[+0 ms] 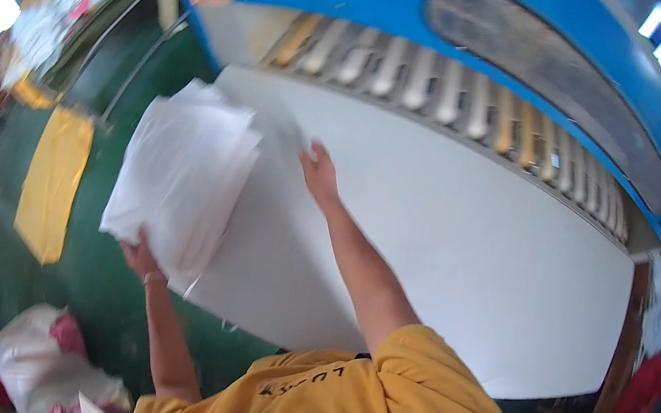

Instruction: The person operates an industrial ironing machine, feeds linens into the rollers, writes notes in a notepad with a pen, and folds and stacks the pressed towels on a table.

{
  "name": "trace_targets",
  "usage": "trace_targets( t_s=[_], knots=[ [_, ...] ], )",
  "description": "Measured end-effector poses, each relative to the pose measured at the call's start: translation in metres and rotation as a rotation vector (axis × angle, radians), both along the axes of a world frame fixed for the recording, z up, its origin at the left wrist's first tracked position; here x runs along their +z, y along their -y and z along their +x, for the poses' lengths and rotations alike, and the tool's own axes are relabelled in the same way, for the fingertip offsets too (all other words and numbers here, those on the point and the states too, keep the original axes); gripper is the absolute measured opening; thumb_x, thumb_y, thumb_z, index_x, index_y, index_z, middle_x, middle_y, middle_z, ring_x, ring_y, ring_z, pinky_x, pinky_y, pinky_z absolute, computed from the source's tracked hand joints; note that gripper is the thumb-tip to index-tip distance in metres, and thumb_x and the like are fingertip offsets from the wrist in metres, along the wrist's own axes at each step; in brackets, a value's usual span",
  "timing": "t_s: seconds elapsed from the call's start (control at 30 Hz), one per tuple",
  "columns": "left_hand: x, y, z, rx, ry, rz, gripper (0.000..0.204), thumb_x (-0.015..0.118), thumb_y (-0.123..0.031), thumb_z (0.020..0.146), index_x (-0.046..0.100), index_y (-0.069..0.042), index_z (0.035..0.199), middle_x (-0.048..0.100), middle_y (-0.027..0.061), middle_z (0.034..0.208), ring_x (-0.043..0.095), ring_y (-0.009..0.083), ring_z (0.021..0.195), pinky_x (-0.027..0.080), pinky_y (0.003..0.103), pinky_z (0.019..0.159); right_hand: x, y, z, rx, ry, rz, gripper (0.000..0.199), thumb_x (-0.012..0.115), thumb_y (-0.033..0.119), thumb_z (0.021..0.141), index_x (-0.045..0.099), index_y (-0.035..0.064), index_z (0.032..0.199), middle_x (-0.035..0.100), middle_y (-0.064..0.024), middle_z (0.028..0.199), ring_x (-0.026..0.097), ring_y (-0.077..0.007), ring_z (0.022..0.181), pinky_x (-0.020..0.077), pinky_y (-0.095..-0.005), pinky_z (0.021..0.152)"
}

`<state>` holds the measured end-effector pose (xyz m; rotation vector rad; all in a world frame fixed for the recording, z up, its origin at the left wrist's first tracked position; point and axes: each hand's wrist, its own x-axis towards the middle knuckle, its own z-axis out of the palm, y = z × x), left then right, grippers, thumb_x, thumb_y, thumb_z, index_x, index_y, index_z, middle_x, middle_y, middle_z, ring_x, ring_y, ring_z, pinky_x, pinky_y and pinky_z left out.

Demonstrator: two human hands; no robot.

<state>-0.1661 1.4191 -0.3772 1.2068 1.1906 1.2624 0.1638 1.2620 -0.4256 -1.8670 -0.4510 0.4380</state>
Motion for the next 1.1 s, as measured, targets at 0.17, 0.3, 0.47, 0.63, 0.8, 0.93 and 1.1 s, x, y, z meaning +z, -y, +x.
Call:
trace_targets(
  t_s=[0.17, 0.3, 0.47, 0.63, 0.8, 0.93, 1.1],
  knots=[
    [-0.023, 0.121, -0.009, 0.042, -0.296, 0.412, 0.05, 0.044, -0.019, 0.089, 0.025, 0.005, 0.129, 0.034, 0.0189, 0.127, 0.043, 0.0283, 0.108, 0.036, 0.037, 0.09, -0.055, 0.269, -0.003, -0.144, -0.353, 0.316, 0.017, 0.054, 0.015, 0.085, 0.059, 0.0054, 0.099, 0.059, -0.0026, 0.078, 0.055, -0.0101, 0.067, 0.0456, -0.025, 0.058],
    [-0.044, 0.247, 0.048, -0.592, -0.517, 0.346, 0.048, 0.052, -0.01, 0.081, 0.034, 0.004, 0.123, 0.037, 0.0205, 0.126, 0.039, 0.0328, 0.114, 0.03, 0.041, 0.097, -0.043, 0.447, -0.032, -0.604, -0.273, 0.158, 0.016, 0.049, 0.013, 0.086, 0.059, 0.0016, 0.088, 0.057, -0.0051, 0.068, 0.054, -0.0124, 0.054, 0.0446, -0.0259, 0.047],
    [-0.068, 0.343, 0.152, -1.191, -0.681, 0.877, 0.051, 0.059, -0.016, 0.073, 0.043, -0.002, 0.118, 0.041, 0.0183, 0.123, 0.035, 0.035, 0.117, 0.028, 0.044, 0.098, -0.039, 0.497, -0.056, -0.736, -0.348, 0.245, 0.017, 0.05, 0.015, 0.085, 0.059, 0.0013, 0.089, 0.057, -0.0057, 0.066, 0.055, -0.0129, 0.052, 0.0443, -0.0252, 0.045],
    [-0.073, 0.407, 0.23, -1.279, -0.666, 1.128, 0.048, 0.057, -0.021, 0.076, 0.044, -0.004, 0.119, 0.036, 0.0182, 0.127, 0.033, 0.0346, 0.118, 0.025, 0.046, 0.099, -0.027, 0.505, -0.036, -0.553, -0.459, 0.178, 0.018, 0.049, 0.016, 0.086, 0.058, 0.001, 0.085, 0.058, -0.0064, 0.066, 0.056, -0.0136, 0.053, 0.0445, -0.0254, 0.045],
    [-0.085, 0.429, 0.241, -1.118, -0.706, 1.069, 0.046, 0.056, -0.021, 0.075, 0.045, -0.006, 0.118, 0.035, 0.0162, 0.127, 0.031, 0.0346, 0.117, 0.024, 0.048, 0.099, -0.015, 0.523, 0.035, -0.423, -0.379, 0.316, 0.022, 0.045, 0.018, 0.085, 0.057, 0.0, 0.079, 0.058, -0.007, 0.064, 0.055, -0.0135, 0.053, 0.0444, -0.0252, 0.046],
    [-0.073, 0.434, 0.247, -1.133, -0.854, 1.074, 0.047, 0.057, -0.02, 0.073, 0.046, -0.007, 0.117, 0.037, 0.0152, 0.125, 0.031, 0.0341, 0.117, 0.026, 0.048, 0.098, 0.005, 0.504, 0.117, -0.44, -0.392, 0.37, 0.021, 0.048, 0.018, 0.084, 0.058, -0.0012, 0.085, 0.059, -0.0085, 0.067, 0.057, -0.0153, 0.055, 0.0456, -0.0261, 0.047],
    [-0.071, 0.435, 0.253, -1.113, -0.873, 1.052, 0.047, 0.059, -0.021, 0.07, 0.047, -0.008, 0.113, 0.038, 0.0135, 0.122, 0.034, 0.0331, 0.115, 0.028, 0.048, 0.097, 0.008, 0.45, 0.232, -0.374, -0.364, 0.44, 0.02, 0.054, 0.019, 0.083, 0.058, 0.0006, 0.09, 0.06, -0.0099, 0.071, 0.059, -0.0176, 0.055, 0.0466, -0.0279, 0.047]
  ],
)
